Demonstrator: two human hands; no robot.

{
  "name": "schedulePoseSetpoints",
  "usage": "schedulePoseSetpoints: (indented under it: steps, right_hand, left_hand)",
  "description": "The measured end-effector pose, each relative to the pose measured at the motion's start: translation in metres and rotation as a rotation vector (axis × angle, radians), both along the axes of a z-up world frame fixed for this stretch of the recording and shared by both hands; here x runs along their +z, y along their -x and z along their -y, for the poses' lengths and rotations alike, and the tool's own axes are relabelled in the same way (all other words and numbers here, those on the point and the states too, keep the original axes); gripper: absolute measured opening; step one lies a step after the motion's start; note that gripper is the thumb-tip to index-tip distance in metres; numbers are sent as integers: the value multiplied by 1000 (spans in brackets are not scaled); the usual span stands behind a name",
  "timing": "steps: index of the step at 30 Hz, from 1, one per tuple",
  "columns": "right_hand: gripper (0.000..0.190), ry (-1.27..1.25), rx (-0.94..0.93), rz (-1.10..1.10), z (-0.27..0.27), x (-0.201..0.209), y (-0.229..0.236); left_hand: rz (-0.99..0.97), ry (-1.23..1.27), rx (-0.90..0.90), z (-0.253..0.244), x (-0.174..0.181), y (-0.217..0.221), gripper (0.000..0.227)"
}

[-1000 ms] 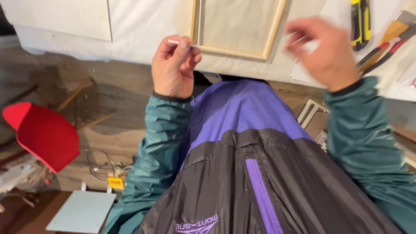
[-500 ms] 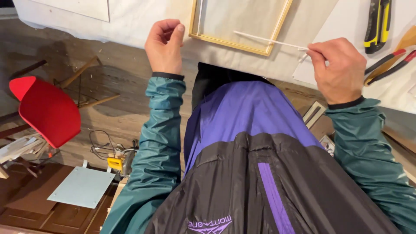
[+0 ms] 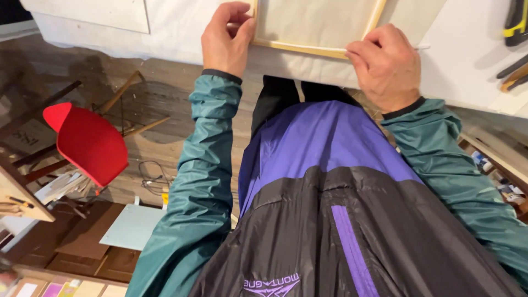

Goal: Assembling a picture frame by cutting and fitting components.

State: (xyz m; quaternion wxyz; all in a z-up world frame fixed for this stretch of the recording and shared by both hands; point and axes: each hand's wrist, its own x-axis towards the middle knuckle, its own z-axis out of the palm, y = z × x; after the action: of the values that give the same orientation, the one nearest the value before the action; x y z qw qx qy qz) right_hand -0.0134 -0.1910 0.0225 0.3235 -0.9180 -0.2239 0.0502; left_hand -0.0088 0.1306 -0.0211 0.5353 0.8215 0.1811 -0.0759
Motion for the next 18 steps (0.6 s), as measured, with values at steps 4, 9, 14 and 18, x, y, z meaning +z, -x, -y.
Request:
schedulePoseSetpoints:
  steps: [4,9,14,18]
  right_hand:
    - [8,16,-1,-41,2,-8,6]
    - [11,-3,4,-83,2,-3,5]
    - [33,-66,-27,-198,22,20,-8]
    - [37,95,102,-102,28,37,-27]
  left_hand:
    - [55,-70,-37,5,-6,-4,28]
    - [107,-126,-96,9,1,-10,29]
    - [259,-361,-212,19,34,-13,37]
    - [344,-445,-411,53,39,1,31]
